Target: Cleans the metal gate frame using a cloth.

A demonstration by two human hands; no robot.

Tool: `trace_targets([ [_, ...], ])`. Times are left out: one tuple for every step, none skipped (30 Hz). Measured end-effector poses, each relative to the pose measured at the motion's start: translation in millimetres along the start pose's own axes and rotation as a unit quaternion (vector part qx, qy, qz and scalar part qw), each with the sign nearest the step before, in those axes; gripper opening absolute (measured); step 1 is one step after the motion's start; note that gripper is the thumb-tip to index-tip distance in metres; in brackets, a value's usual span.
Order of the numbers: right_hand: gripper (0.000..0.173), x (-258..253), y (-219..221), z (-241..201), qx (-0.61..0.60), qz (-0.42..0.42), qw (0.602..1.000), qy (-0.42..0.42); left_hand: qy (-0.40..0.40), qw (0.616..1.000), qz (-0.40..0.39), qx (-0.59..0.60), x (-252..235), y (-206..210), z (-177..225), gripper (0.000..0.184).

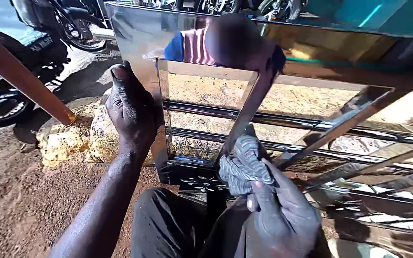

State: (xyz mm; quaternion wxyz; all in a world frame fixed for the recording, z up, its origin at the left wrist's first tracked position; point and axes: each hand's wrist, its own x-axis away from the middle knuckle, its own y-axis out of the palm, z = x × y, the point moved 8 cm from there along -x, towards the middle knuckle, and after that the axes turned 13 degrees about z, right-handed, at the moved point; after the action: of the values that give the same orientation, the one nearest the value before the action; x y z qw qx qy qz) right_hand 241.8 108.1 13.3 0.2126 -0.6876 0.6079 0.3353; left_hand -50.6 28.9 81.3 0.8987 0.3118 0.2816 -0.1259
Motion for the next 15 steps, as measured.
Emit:
trace_targets([
  [0.03,-4,4,-16,0.011,0.01,0.999,-0.038,0.007,1.0,-0.004,-0.003,0,0,1,0.047],
  [0.03,-7,11,-30,0.05,0.018,0.994,-0.091,0.01,1.0,-0.007,-0.009,0,-1,1,0.045],
  [0.03,-6,25,-39,0.11,0.017,0.983,-0.144,0.013,1.0,-0.009,-0.012,0,-1,0,0.042],
  [0.032,-2,44,-39,0.178,0.005,0.966,-0.187,0.018,1.0,-0.006,-0.019,0,-1,0,0.042],
  [0.034,6,66,-30,0.26,-0.032,0.942,-0.209,0.021,0.999,0.002,-0.035,0,-3,-1,0.043],
  [0.033,16,86,-18,0.328,-0.067,0.917,-0.217,0.023,0.999,0.01,-0.048,0,-4,-2,0.044],
  [0.028,25,103,-8,0.377,-0.098,0.896,-0.213,0.021,0.998,0.013,-0.058,0,-5,-2,0.044],
  [0.024,29,120,-4,0.409,-0.13,0.88,-0.204,0.022,0.997,0.017,-0.07,0,-5,-1,0.044],
  [0.025,31,136,-3,0.414,-0.165,0.876,-0.184,0.026,0.996,0.02,-0.078,-1,-5,-1,0.044],
  [0.028,31,152,-4,0.4,-0.204,0.881,-0.15,0.028,0.996,0.024,-0.082,0,-5,-1,0.045],
  [0.034,30,166,-4,0.386,-0.244,0.883,-0.106,0.027,0.996,0.022,-0.085,2,-5,0,0.044],
  [0.043,28,176,-4,0.384,-0.277,0.878,-0.073,0.027,0.997,0.016,-0.077,3,-4,0,0.043],
  [0.048,27,178,-3,0.38,-0.289,0.876,-0.065,0.025,0.998,0.007,-0.065,3,-3,1,0.042],
  [0.052,27,172,-1,0.367,-0.271,0.886,-0.085,0.023,0.999,-0.001,-0.048,1,-1,1,0.042],
  [0.052,30,160,0,0.363,-0.241,0.892,-0.12,0.017,0.999,-0.001,-0.036,1,-1,0,0.043],
])
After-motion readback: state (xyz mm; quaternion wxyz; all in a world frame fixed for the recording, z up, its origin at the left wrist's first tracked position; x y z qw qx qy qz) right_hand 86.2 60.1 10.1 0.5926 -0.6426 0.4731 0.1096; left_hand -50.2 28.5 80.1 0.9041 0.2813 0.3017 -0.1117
